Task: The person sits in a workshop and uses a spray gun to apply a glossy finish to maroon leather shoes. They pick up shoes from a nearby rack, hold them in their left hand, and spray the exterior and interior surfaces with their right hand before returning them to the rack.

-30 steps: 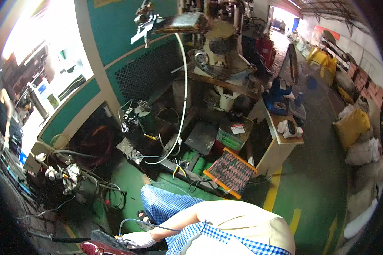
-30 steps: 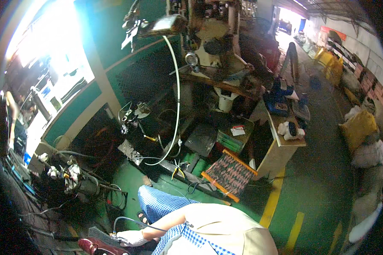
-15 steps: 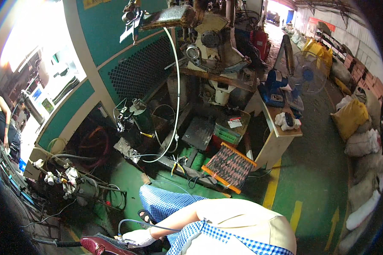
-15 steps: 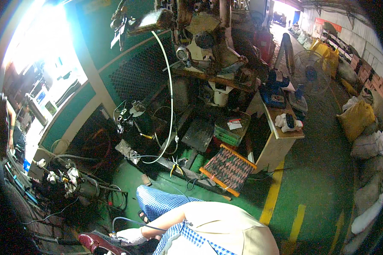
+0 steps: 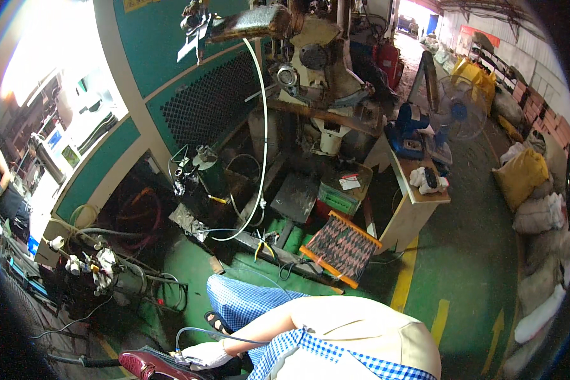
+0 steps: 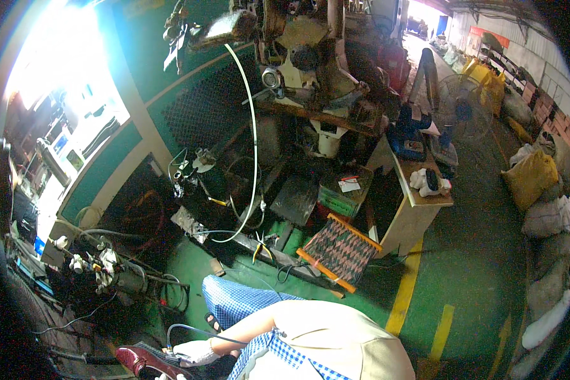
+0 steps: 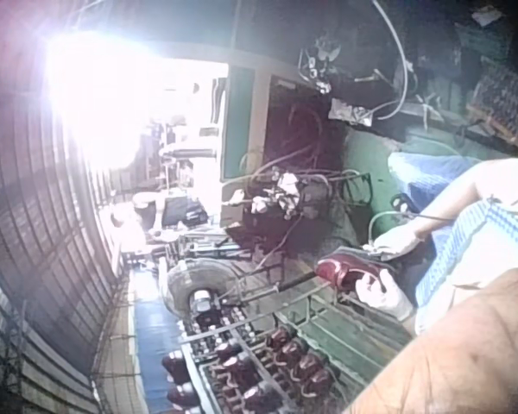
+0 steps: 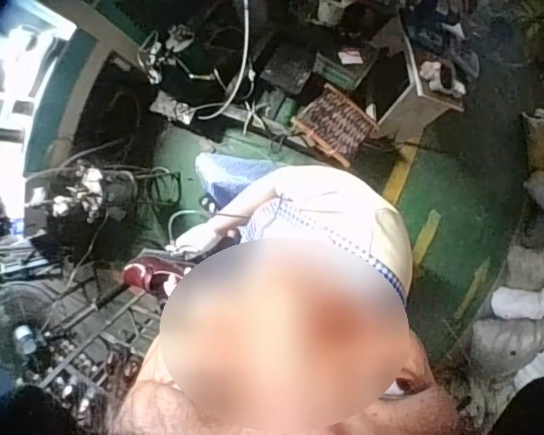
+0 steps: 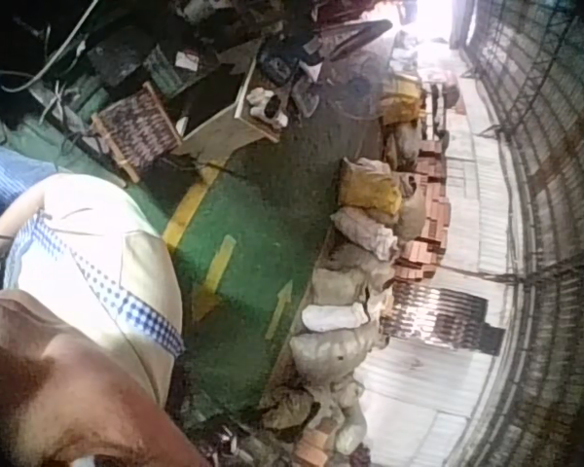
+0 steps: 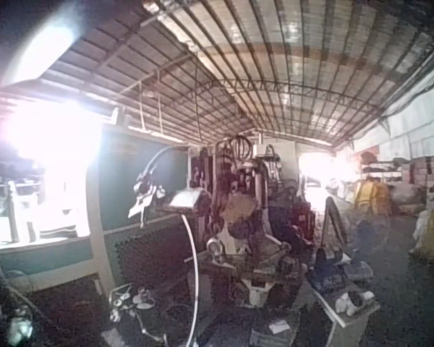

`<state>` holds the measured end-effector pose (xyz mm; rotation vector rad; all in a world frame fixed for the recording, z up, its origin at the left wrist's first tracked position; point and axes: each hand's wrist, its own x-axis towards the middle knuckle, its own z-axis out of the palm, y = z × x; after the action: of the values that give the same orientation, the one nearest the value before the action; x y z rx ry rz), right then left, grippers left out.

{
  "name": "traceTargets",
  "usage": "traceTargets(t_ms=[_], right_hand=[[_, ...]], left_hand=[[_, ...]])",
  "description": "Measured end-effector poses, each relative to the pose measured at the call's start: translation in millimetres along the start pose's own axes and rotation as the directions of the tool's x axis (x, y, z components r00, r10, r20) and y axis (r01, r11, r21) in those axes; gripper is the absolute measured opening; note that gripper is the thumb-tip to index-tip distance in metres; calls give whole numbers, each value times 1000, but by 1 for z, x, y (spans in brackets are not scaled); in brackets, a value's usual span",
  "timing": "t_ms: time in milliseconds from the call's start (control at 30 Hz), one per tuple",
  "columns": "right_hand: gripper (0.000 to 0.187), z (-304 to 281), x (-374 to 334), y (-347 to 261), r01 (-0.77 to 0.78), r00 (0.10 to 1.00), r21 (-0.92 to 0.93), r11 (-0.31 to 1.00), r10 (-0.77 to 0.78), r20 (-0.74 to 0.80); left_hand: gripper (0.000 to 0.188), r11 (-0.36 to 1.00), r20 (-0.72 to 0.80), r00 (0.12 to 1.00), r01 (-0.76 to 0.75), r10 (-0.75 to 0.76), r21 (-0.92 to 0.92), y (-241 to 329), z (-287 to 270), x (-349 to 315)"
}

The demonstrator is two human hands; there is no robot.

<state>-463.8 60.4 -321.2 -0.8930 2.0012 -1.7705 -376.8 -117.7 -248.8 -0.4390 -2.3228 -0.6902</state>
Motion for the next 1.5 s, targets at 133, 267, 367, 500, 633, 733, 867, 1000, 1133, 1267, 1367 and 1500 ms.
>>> traceTargets(t_ms=[133, 267, 367, 500, 633, 733, 867, 1000, 1133, 1267, 1367, 1500], right_hand=[[66, 4, 2, 10, 31, 999, -48, 998, -32, -14], [70, 7, 9, 24, 50, 999, -30, 998, -50, 9], [71, 6, 9, 23, -20, 999, -20, 1000, 21, 42], [72, 2, 9, 20, -101, 990, -23, 995, 103, 93], [73, 2, 6, 13, -50, 996, 15, 999, 49, 68], [66, 20, 12, 46, 194, 969, -77, 978, -203, -138], [66, 19, 12, 44, 161, 981, -43, 986, -164, -100], [59, 21, 17, 49, 110, 991, -48, 993, -113, -75], [54, 24, 16, 48, 159, 978, 4, 987, -157, -137], [55, 28, 19, 56, 208, 960, 22, 978, -199, -198], [55, 31, 20, 60, 273, 922, -144, 951, -302, -243], [55, 28, 18, 57, 172, 970, -86, 981, -184, -161]], left_hand=[[32, 993, 1, 994, -113, 113, 43, -9, 2, -3], [38, 1000, -5, 1000, -4, 4, 24, 5, 1, -1], [42, 998, -3, 999, -38, 39, 42, 4, 0, -1], [48, 998, 18, 1000, -26, 25, 55, 3, 0, -2], [58, 995, -8, 996, 87, -88, -41, -8, 5, -14], [65, 985, 30, 988, 156, -155, -69, -13, 8, -19], [63, 996, 23, 998, -52, 51, 70, -8, 2, -9], [55, 996, 12, 997, -80, 79, 37, -12, 3, -10], [47, 999, 5, 1000, -30, 30, 10, -9, 3, -11], [47, 1000, -1, 1000, -7, 7, -18, -6, 3, -11], [50, 989, -8, 989, -146, 146, 14, -15, 4, -9], [62, 996, 0, 996, -86, 86, 23, -9, 3, -9]])
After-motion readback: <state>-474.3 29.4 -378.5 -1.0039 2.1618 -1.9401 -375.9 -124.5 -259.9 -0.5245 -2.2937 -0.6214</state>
